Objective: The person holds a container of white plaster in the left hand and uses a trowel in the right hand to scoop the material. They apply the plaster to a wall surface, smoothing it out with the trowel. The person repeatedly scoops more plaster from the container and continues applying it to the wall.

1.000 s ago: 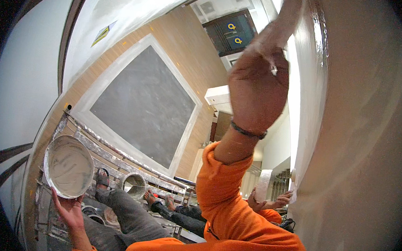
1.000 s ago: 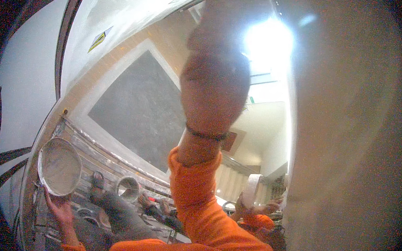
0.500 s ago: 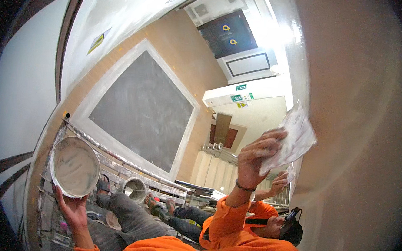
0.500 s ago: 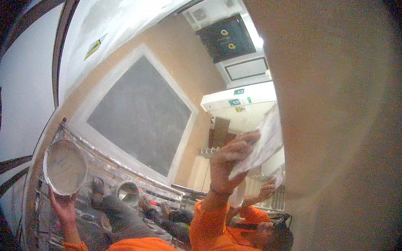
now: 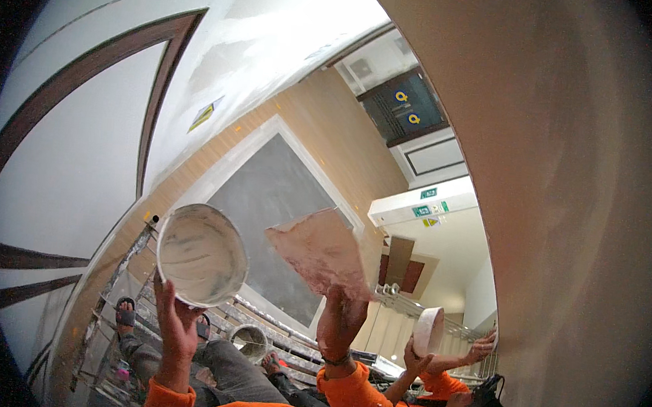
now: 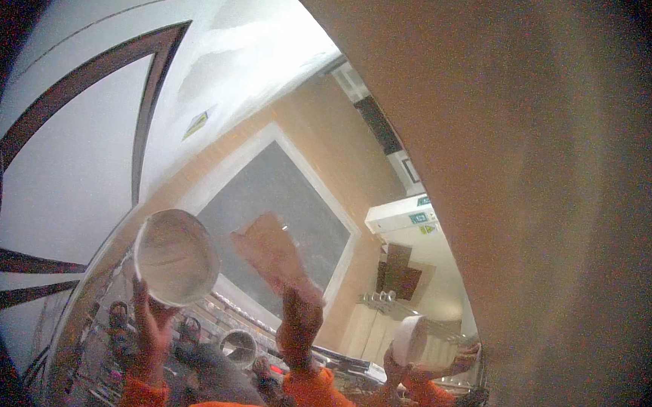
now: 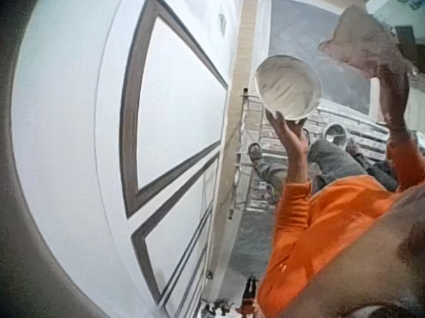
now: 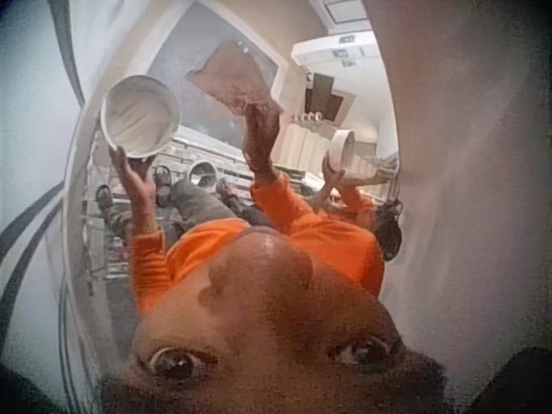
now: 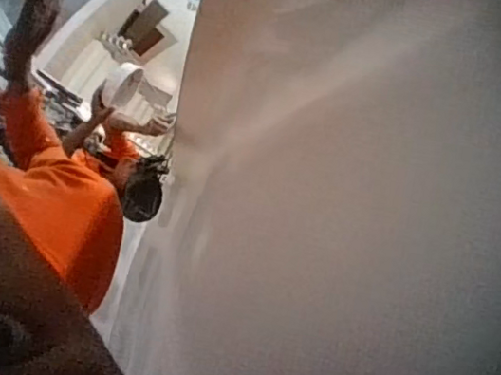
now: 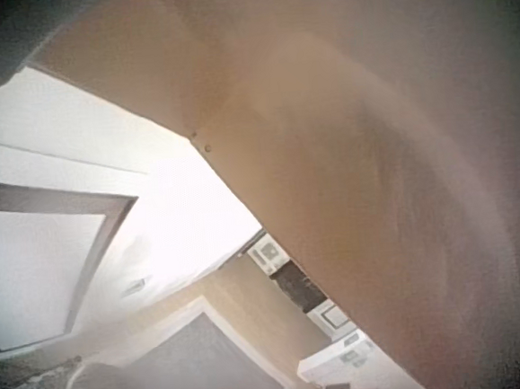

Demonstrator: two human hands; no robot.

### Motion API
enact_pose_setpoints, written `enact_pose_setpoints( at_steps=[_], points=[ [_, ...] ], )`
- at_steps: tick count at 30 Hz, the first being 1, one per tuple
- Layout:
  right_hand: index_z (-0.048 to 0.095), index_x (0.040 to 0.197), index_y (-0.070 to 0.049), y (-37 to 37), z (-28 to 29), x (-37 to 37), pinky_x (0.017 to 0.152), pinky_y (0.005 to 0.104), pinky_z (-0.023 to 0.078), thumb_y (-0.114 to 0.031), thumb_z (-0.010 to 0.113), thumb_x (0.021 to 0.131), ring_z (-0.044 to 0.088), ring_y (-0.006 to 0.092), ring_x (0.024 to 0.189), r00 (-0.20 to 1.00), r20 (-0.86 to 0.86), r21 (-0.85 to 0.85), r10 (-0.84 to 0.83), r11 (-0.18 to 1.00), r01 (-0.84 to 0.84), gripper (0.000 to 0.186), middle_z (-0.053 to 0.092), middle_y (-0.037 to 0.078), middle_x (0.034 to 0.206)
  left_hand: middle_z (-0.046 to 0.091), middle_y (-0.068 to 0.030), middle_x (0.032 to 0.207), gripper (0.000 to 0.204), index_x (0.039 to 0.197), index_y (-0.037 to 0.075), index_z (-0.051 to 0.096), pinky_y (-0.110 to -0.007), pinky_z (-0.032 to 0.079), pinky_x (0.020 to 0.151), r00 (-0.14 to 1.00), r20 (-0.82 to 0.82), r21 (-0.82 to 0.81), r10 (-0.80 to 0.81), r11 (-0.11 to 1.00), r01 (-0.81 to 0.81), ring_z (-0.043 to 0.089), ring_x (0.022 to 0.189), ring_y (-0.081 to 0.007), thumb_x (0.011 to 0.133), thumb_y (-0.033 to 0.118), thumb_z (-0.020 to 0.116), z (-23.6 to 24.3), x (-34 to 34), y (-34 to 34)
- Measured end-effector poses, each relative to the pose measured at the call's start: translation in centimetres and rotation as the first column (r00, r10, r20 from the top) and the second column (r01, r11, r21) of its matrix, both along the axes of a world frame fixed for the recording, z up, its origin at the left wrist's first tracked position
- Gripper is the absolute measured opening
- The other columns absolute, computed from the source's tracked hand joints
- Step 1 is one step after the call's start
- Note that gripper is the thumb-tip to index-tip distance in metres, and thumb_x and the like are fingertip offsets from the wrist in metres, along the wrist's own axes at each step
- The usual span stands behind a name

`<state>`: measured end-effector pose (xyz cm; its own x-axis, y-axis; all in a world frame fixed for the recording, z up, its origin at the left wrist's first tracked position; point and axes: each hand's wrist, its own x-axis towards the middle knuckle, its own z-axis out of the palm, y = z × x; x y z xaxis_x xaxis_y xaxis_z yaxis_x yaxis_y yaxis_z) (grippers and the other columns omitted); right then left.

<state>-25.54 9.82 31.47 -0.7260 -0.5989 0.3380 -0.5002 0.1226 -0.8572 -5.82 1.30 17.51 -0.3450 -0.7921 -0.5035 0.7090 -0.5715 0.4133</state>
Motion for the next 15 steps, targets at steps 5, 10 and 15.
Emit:
enact_pose_setpoints(
  at_steps=[5,10,15],
  points=[
    [0.058,0.122,0.001,-1.1,2.3,2.0,0.101,0.0435,0.042,-0.011,0.055,0.096,0.058,0.0335,0.115,0.876,-0.391,0.029,0.282,0.955,-0.295,0.029,0.062,0.023,0.121,0.035,-0.0138,0.145,0.076,0.151,0.022,0.015,-0.050,0.048,0.090,0.995,-0.053,-0.088,0.081,0.992,-0.086,0.045,0.128,-0.0333,0.092,0.044,0.058,4.1,-2.2,-0.1],
    [0.057,0.124,0.001,-0.6,3.3,2.2,0.106,0.0475,0.038,-0.014,0.052,0.098,0.052,0.0394,0.124,0.827,-0.446,0.015,0.341,0.927,-0.374,0.030,0.058,0.027,0.126,0.037,-0.0140,0.142,0.075,0.149,0.019,0.018,-0.049,0.050,0.090,0.988,-0.119,-0.104,0.102,0.988,-0.115,0.046,0.126,-0.0318,0.091,0.042,0.061,6.0,-2.9,-0.4],
    [0.048,0.129,0.006,0.7,3.5,2.9,0.108,0.0427,0.034,-0.019,0.060,0.096,0.048,0.0280,0.126,0.959,-0.263,-0.068,0.108,0.989,-0.130,0.043,0.051,0.017,0.135,0.040,-0.0118,0.141,0.072,0.148,0.019,0.024,-0.049,0.051,0.091,0.979,-0.154,-0.154,0.134,0.975,-0.158,0.046,0.127,-0.0308,0.090,0.043,0.059,7.6,-3.4,-0.8]
  ],
)
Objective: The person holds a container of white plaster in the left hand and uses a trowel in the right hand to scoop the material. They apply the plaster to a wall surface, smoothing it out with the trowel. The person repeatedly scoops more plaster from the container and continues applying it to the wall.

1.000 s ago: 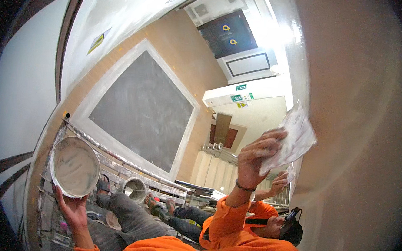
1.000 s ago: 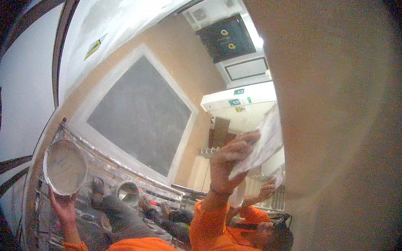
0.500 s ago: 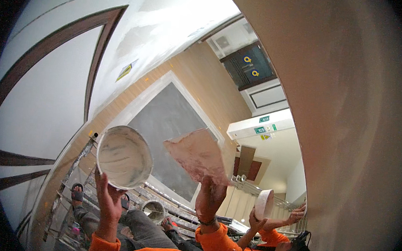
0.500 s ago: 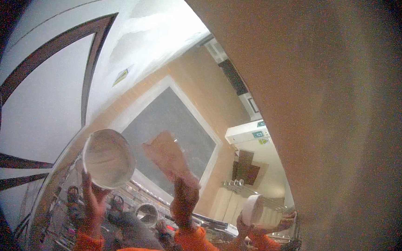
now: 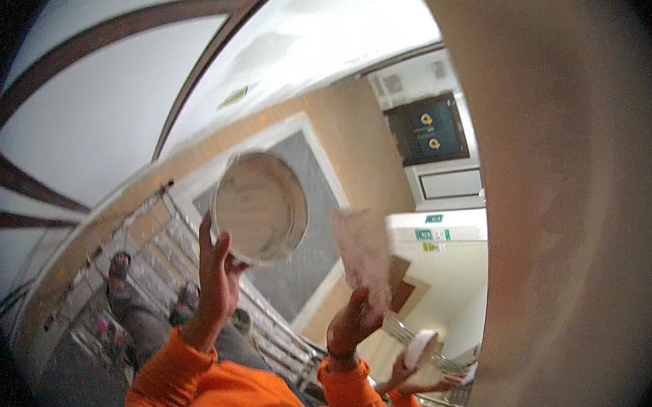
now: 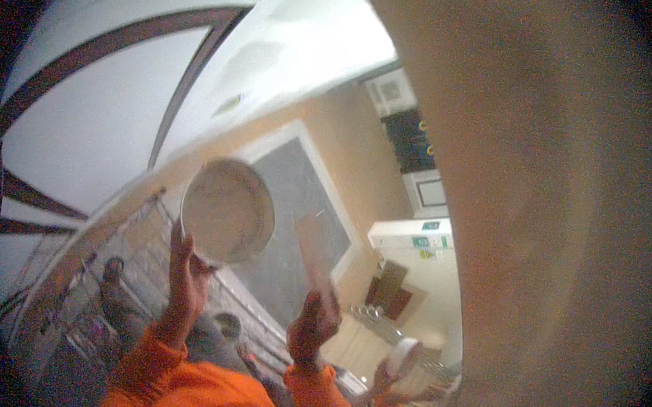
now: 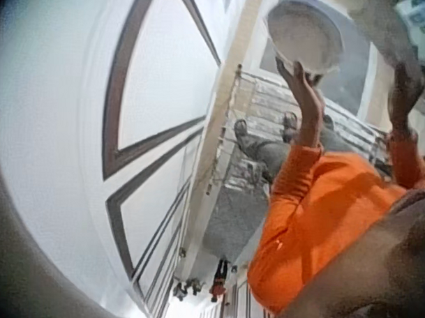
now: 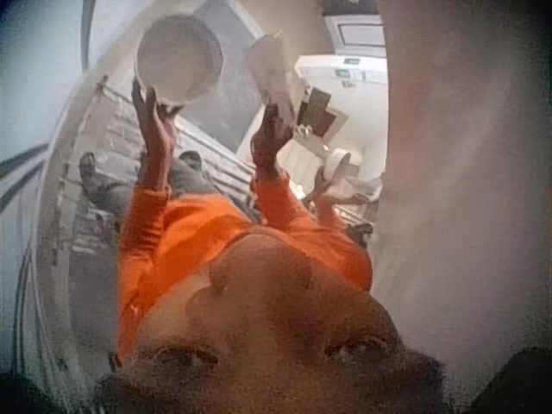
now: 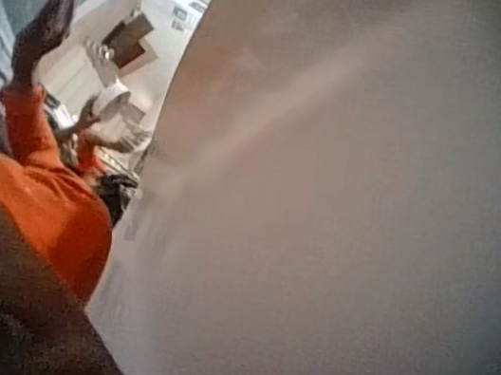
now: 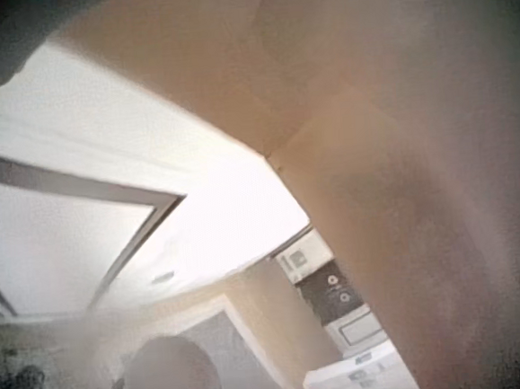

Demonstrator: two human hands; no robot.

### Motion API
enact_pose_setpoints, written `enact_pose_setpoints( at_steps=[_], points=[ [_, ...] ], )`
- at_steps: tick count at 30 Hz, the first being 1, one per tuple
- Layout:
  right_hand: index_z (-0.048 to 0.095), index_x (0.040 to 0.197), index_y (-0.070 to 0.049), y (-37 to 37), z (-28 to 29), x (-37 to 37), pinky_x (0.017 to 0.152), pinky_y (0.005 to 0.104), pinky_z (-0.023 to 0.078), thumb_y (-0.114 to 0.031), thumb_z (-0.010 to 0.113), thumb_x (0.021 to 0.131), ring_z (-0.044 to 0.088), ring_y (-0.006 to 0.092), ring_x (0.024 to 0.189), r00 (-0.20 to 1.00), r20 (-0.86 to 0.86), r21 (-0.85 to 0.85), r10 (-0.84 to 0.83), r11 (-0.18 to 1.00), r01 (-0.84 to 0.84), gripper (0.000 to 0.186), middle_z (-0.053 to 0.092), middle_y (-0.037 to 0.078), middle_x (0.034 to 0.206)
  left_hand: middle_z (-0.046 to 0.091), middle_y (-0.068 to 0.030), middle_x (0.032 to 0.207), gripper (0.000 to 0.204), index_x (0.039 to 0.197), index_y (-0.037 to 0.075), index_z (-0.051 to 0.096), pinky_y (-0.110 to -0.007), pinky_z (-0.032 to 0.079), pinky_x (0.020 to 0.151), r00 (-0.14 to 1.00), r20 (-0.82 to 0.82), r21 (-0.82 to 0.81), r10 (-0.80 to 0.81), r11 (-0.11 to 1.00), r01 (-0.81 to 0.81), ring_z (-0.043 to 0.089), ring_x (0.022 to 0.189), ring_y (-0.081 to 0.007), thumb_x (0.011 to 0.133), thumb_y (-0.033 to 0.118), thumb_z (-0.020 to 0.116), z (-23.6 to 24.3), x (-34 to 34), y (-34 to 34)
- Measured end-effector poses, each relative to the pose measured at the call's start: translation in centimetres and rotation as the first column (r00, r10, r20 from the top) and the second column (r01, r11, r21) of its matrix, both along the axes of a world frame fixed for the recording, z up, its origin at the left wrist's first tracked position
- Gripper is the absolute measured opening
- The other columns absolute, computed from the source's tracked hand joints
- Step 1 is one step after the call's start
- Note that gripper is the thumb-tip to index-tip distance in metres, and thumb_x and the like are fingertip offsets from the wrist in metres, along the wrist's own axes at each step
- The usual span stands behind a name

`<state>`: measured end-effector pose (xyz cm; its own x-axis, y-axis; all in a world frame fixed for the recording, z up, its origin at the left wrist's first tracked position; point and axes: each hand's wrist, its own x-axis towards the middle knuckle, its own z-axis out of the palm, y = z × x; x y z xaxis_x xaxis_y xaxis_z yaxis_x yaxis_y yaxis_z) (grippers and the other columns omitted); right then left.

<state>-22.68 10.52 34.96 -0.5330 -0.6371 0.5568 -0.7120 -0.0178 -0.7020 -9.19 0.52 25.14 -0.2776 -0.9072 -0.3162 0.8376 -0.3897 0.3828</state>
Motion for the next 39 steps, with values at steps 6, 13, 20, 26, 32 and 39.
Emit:
enact_pose_setpoints(
  at_steps=[6,13,20,26,32,39],
  points=[
    [0.043,0.133,0.005,-0.2,1.2,0.6,0.103,0.0392,0.038,-0.023,0.064,0.093,0.049,0.0243,0.121,0.977,0.209,-0.181,0.046,0.983,-0.007,0.052,0.051,0.014,0.134,0.040,-0.0115,0.142,0.070,0.148,0.019,0.026,-0.051,0.049,0.094,1.000,-0.008,-0.032,-0.013,0.999,0.013,0.044,0.129,-0.0316,0.090,0.042,0.059,2.9,1.1,0.6],
    [0.056,0.121,0.007,1.6,1.9,1.6,0.101,0.0393,0.041,-0.022,0.059,0.096,0.058,0.0272,0.112,0.988,-0.137,0.098,-0.065,0.992,0.079,0.039,0.060,0.018,0.123,0.037,-0.0123,0.143,0.072,0.148,0.018,0.023,-0.048,0.055,0.089,1.000,-0.014,-0.064,0.000,0.998,-0.001,0.046,0.127,-0.0329,0.090,0.040,0.061,5.4,0.9,2.0],
    [0.059,0.123,0.004,-0.2,-0.2,-0.1,0.101,0.0409,0.044,-0.009,0.048,0.098,0.057,0.0331,0.120,0.888,-0.387,0.249,0.250,0.955,-0.161,0.031,0.059,0.021,0.128,0.046,-0.0178,0.136,0.073,0.148,0.014,0.015,-0.043,0.057,0.086,0.998,-0.039,-0.081,0.058,0.995,-0.061,0.054,0.121,-0.0297,0.093,0.032,0.059,4.9,0.2,2.2],
    [0.062,0.122,-0.003,-0.6,-1.5,-1.6,0.099,0.0395,0.047,-0.007,0.041,0.100,0.056,0.0344,0.120,0.876,-0.387,0.378,0.289,0.916,-0.135,0.030,0.059,0.019,0.128,0.040,-0.0163,0.140,0.065,0.148,0.015,0.017,-0.043,0.058,0.085,0.986,-0.068,-0.049,0.152,0.987,-0.155,0.054,0.120,-0.0297,0.096,0.031,0.054,4.6,2.4,0.8],
    [0.060,0.120,0.000,0.1,-4.0,-2.0,0.084,0.0337,0.049,-0.016,0.051,0.099,0.066,0.0265,0.095,0.988,-0.147,0.531,0.052,0.847,0.034,0.028,0.067,0.019,0.110,0.042,-0.0125,0.140,0.062,0.147,0.016,0.021,-0.047,0.056,0.089,0.968,-0.097,0.016,0.231,0.973,-0.230,0.055,0.119,-0.0303,0.097,0.038,0.050,4.1,6.0,-0.7],
    [0.058,0.124,-0.003,-3.9,0.4,2.5,0.090,0.0376,0.051,-0.002,0.050,0.094,0.065,0.0312,0.105,0.875,-0.356,0.365,0.329,0.911,-0.193,0.031,0.063,0.018,0.122,0.046,-0.0168,0.135,0.061,0.146,0.014,0.022,-0.043,0.059,0.083,0.981,0.085,-0.031,0.176,0.984,-0.174,0.057,0.116,-0.0291,0.097,0.035,0.052,4.0,7.3,-1.3]
  ],
)
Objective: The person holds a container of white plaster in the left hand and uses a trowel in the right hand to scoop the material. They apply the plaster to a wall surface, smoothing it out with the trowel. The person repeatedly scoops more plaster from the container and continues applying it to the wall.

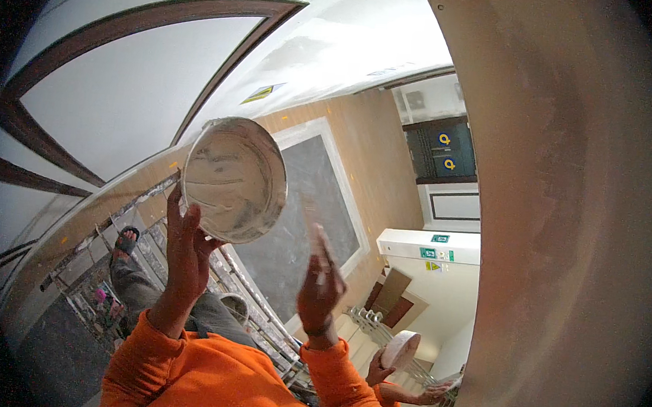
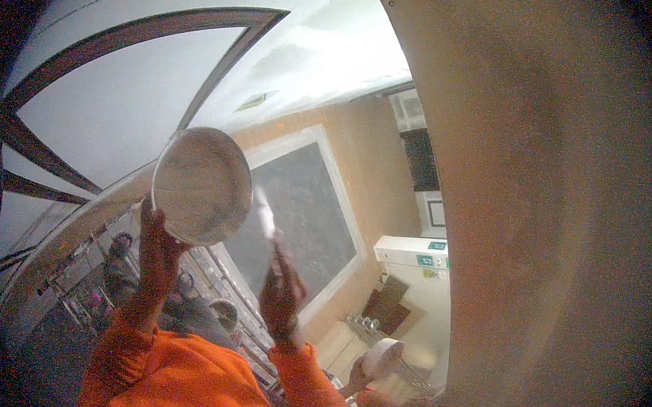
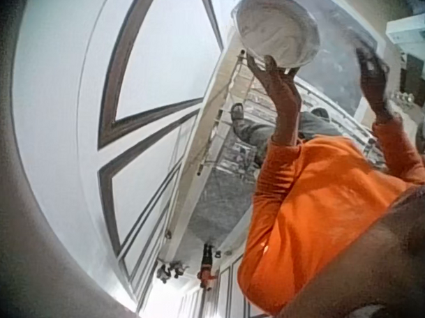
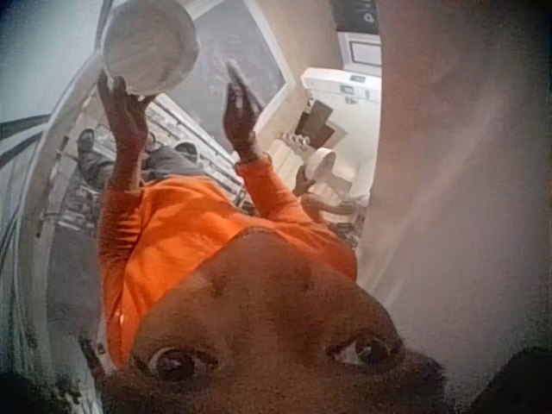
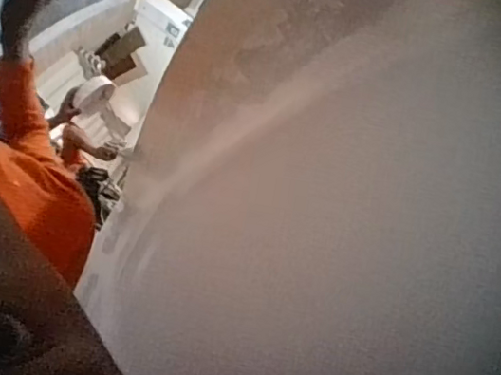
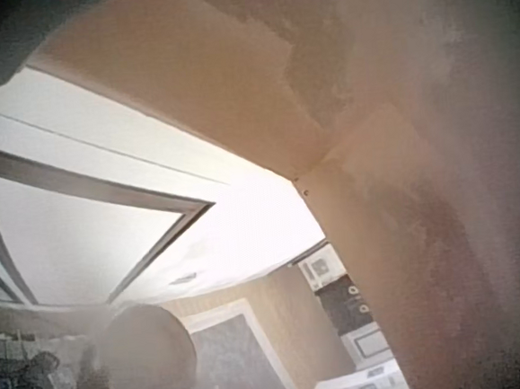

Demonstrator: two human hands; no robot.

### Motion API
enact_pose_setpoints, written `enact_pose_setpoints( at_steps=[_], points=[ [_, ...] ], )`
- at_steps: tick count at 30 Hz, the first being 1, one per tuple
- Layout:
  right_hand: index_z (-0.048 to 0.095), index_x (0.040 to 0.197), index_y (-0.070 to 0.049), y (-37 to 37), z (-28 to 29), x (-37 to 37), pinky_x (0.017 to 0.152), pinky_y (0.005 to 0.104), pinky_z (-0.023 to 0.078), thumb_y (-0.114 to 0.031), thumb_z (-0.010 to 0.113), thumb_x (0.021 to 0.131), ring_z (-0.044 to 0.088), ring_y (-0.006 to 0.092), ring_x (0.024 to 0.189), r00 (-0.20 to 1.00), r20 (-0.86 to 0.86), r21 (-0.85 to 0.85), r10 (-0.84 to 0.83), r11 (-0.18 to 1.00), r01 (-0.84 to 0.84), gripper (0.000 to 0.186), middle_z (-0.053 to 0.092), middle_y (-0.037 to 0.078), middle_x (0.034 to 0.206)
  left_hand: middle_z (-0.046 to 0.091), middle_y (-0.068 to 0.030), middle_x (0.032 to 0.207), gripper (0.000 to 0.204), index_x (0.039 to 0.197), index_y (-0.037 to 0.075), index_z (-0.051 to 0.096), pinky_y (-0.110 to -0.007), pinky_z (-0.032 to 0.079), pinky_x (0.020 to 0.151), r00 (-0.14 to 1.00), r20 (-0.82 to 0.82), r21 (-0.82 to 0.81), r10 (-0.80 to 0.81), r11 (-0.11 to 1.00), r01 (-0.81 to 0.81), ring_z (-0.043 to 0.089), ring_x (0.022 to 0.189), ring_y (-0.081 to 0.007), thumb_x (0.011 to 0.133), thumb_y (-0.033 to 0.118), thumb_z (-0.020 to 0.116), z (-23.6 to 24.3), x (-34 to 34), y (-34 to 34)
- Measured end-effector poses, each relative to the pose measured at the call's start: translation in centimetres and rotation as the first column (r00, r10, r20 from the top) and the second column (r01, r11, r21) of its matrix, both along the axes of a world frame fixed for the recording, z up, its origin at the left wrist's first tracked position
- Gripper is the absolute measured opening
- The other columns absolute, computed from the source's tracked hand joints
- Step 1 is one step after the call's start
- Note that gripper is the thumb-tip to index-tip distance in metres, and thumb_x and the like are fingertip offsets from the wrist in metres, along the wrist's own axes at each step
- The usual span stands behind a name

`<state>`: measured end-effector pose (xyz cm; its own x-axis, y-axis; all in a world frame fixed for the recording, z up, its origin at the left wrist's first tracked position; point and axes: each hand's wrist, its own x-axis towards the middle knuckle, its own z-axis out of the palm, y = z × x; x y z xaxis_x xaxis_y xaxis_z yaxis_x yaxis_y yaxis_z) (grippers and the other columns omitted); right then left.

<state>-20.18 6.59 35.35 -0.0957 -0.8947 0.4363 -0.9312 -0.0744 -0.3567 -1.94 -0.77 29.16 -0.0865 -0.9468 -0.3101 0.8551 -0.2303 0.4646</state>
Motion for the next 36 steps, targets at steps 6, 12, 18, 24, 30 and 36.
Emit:
enact_pose_setpoints(
  at_steps=[6,12,18,24,30,36],
  points=[
    [0.060,0.122,-0.003,0.2,-2.7,-1.8,0.087,0.0361,0.051,-0.009,0.052,0.095,0.063,0.0272,0.106,0.974,0.181,0.182,-0.139,0.978,0.106,0.029,0.062,0.017,0.123,0.041,-0.0174,0.140,0.063,0.149,0.016,0.019,-0.045,0.058,0.083,0.994,-0.103,0.160,0.036,0.987,-0.019,0.057,0.116,-0.0315,0.098,0.037,0.049,-0.5,-0.6,0.4],
    [0.044,0.136,-0.005,-4.0,6.8,-3.6,0.089,0.0311,0.047,-0.027,0.062,0.094,0.054,0.0157,0.108,0.422,0.904,0.086,-0.066,0.996,-0.028,0.051,0.055,0.006,0.125,0.038,-0.0143,0.144,0.066,0.149,0.017,0.022,-0.048,0.052,0.094,0.997,-0.075,0.100,0.006,0.995,0.001,0.049,0.126,-0.0303,0.096,0.047,0.048,-2.6,2.7,-1.5],
    [0.046,0.134,-0.003,-8.8,21.8,-0.5,0.091,0.0401,0.051,-0.010,0.060,0.093,0.059,0.0262,0.107,0.941,0.324,-0.116,0.100,0.991,-0.065,0.044,0.058,0.012,0.123,0.043,-0.0127,0.140,0.065,0.145,0.017,0.028,-0.046,0.055,0.090,0.996,-0.087,0.044,-0.032,0.998,0.036,0.052,0.123,-0.0260,0.094,0.053,0.048,-2.4,0.2,-1.9],
    [0.058,0.128,-0.015,-16.7,30.9,3.6,0.088,0.0410,0.051,0.001,0.061,0.084,0.062,0.0296,0.106,0.209,-0.941,0.082,0.265,0.780,-0.620,0.047,0.063,0.010,0.122,0.043,-0.0162,0.137,0.070,0.143,0.015,0.030,-0.047,0.058,0.084,0.974,-0.168,-0.080,-0.151,0.987,0.139,0.055,0.118,-0.0326,0.090,0.056,0.053,0.4,-4.1,-6.4],
    [0.059,0.129,-0.031,-20.0,28.9,1.9,0.095,0.0468,0.039,0.003,0.056,0.079,0.054,0.0218,0.116,0.049,-0.997,0.040,0.054,0.966,-0.256,0.060,0.058,-0.001,0.130,0.044,-0.0209,0.133,0.076,0.144,0.009,0.025,-0.046,0.059,0.082,0.967,-0.204,-0.205,-0.153,0.972,0.111,0.055,0.117,-0.0342,0.090,0.054,0.054,6.0,-6.2,-10.5],
    [0.058,0.129,-0.035,-21.8,29.6,-1.9,0.097,0.0476,0.035,-0.002,0.059,0.080,0.051,0.0212,0.120,0.032,-0.995,0.075,0.094,0.920,-0.385,0.059,0.056,-0.005,0.133,0.043,-0.0244,0.132,0.077,0.142,0.007,0.025,-0.046,0.059,0.083,0.959,-0.248,-0.267,-0.137,0.961,0.069,0.057,0.114,-0.0358,0.089,0.053,0.057,8.7,-8.1,-12.9]
  ],
)
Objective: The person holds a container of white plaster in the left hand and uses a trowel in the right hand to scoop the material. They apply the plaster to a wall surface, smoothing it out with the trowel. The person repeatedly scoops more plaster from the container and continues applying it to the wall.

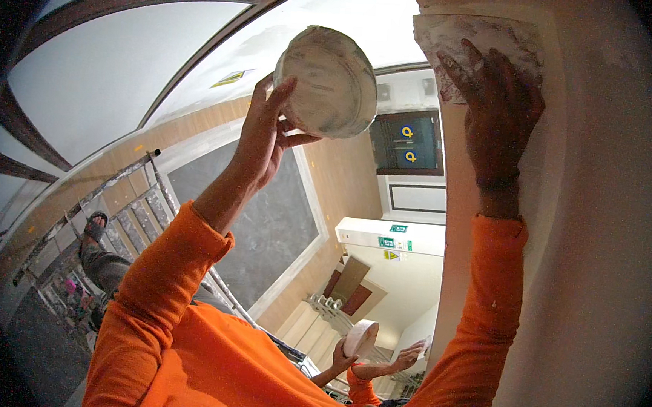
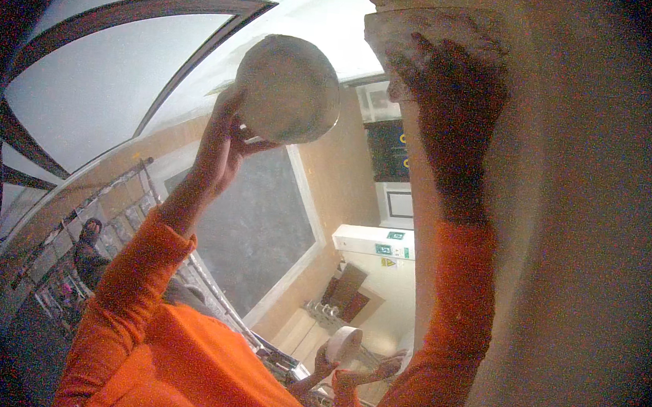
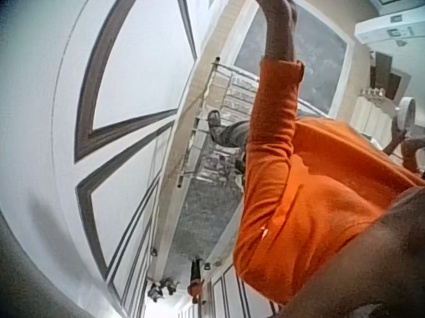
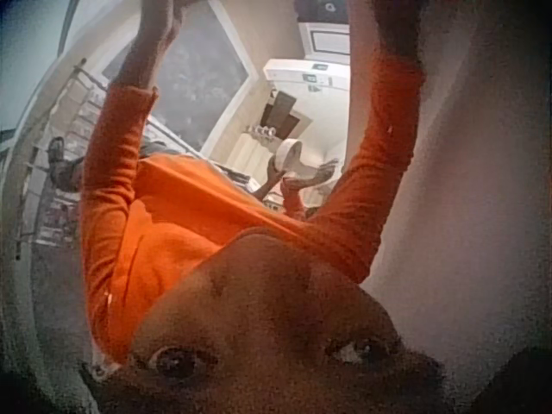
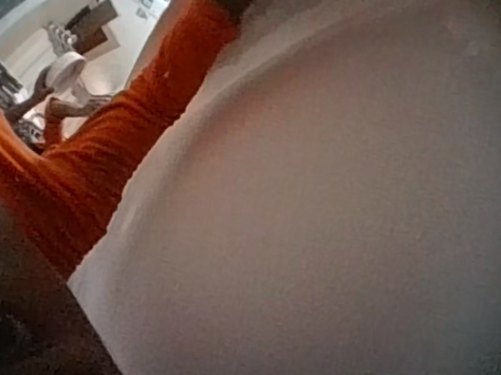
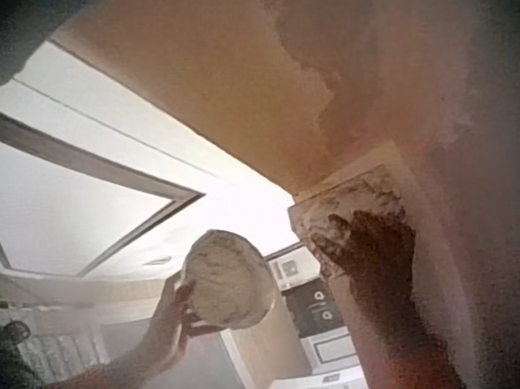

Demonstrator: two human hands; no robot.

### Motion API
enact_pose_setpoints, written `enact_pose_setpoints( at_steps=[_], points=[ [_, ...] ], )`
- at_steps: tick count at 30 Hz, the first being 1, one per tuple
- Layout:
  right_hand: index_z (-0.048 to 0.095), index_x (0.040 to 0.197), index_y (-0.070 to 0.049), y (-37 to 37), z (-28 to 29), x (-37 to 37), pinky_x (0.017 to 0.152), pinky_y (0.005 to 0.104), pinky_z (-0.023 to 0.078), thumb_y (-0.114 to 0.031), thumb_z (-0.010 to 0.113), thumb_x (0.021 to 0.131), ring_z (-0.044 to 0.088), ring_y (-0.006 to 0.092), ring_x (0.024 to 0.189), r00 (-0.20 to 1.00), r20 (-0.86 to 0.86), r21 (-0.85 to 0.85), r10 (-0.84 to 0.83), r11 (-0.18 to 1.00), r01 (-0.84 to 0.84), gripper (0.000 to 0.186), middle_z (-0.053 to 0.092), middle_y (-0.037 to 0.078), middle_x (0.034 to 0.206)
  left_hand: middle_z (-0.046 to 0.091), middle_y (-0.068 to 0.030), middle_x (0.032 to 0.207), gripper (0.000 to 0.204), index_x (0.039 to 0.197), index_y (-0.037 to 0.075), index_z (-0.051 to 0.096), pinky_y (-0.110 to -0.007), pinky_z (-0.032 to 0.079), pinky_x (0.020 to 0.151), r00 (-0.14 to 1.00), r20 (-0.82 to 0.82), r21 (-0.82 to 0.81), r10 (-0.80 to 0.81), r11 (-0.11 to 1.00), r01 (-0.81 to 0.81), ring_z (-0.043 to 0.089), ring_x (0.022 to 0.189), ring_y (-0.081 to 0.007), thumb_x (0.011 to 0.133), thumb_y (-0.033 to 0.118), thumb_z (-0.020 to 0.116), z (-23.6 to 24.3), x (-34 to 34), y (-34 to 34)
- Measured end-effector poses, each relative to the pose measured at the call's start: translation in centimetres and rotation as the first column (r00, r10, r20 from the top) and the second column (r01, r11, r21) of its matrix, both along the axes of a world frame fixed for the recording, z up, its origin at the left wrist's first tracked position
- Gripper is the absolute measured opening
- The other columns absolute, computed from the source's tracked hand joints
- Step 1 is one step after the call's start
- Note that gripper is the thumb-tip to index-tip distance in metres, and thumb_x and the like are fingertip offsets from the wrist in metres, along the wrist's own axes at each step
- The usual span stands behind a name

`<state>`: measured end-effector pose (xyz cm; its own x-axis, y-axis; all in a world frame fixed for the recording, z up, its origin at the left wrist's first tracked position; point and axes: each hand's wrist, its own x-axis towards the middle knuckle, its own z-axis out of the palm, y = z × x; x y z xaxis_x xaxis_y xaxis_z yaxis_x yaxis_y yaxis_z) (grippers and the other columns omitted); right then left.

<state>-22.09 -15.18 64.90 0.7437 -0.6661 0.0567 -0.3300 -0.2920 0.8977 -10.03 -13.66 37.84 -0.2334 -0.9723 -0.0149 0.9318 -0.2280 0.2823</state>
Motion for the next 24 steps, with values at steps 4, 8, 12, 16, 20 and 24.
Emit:
enact_pose_setpoints(
  at_steps=[4,8,12,16,20,24],
  points=[
    [0.057,0.130,-0.036,-1.1,0.1,-0.3,0.099,0.0478,0.033,-0.003,0.060,0.082,0.049,0.0210,0.122,0.975,-0.120,-0.117,-0.184,0.978,0.170,0.059,0.054,-0.006,0.134,0.043,-0.0252,0.131,0.079,0.142,0.007,0.023,-0.047,0.058,0.084,1.000,-0.022,-0.001,0.002,1.000,-0.002,0.058,0.113,-0.0362,0.089,0.052,0.059,1.5,-0.6,-0.7],
    [0.058,0.128,-0.036,-2.2,0.5,-1.8,0.100,0.0480,0.032,-0.003,0.060,0.081,0.049,0.0210,0.123,0.988,-0.130,-0.133,-0.078,0.989,0.061,0.058,0.054,-0.006,0.134,0.044,-0.0291,0.128,0.084,0.141,0.004,0.021,-0.045,0.059,0.083,0.999,-0.043,-0.029,0.010,1.000,-0.011,0.059,0.110,-0.0385,0.087,0.052,0.062,2.5,-1.1,-1.3],
    [0.062,0.122,-0.031,-2.9,1.1,-2.5,0.100,0.0479,0.034,-0.008,0.060,0.082,0.052,0.0223,0.118,0.975,-0.176,-0.076,0.135,0.986,-0.150,0.046,0.057,-0.003,0.129,0.044,-0.0295,0.128,0.087,0.141,0.003,0.020,-0.046,0.058,0.085,0.999,-0.041,-0.058,0.013,0.998,-0.016,0.058,0.111,-0.0400,0.085,0.054,0.063,3.2,-1.6,-1.8],
    [0.065,0.115,-0.024,-3.0,1.0,-1.5,0.096,0.0481,0.040,-0.019,0.058,0.086,0.057,0.0253,0.108,0.968,-0.171,-0.052,0.186,0.979,-0.197,0.030,0.063,0.001,0.118,0.043,-0.0299,0.129,0.090,0.142,0.003,0.018,-0.048,0.057,0.086,0.999,-0.029,-0.069,0.023,0.997,-0.025,0.058,0.112,-0.0409,0.084,0.057,0.063,3.1,-1.9,-2.3],
    [0.061,0.125,-0.033,-2.6,0.6,-2.1,0.102,0.0473,0.031,-0.005,0.059,0.082,0.050,0.0206,0.121,0.991,-0.112,-0.038,0.074,0.996,-0.079,0.051,0.055,-0.006,0.133,0.043,-0.0301,0.129,0.093,0.142,0.004,0.017,-0.049,0.057,0.086,0.999,-0.043,-0.093,0.008,0.996,-0.011,0.057,0.113,-0.0414,0.083,0.058,0.063,3.2,-1.9,-2.8],
    [0.061,0.126,-0.034,-3.2,0.5,-2.7,0.101,0.0476,0.032,-0.007,0.057,0.083,0.049,0.0205,0.122,0.989,-0.149,-0.065,0.001,0.998,-0.011,0.051,0.055,-0.006,0.132,0.043,-0.0298,0.130,0.093,0.142,0.004,0.017,-0.049,0.057,0.086,0.999,-0.037,-0.105,0.011,0.994,-0.015,0.057,0.112,-0.0413,0.083,0.058,0.064,3.5,-2.2,-3.2]
  ],
)
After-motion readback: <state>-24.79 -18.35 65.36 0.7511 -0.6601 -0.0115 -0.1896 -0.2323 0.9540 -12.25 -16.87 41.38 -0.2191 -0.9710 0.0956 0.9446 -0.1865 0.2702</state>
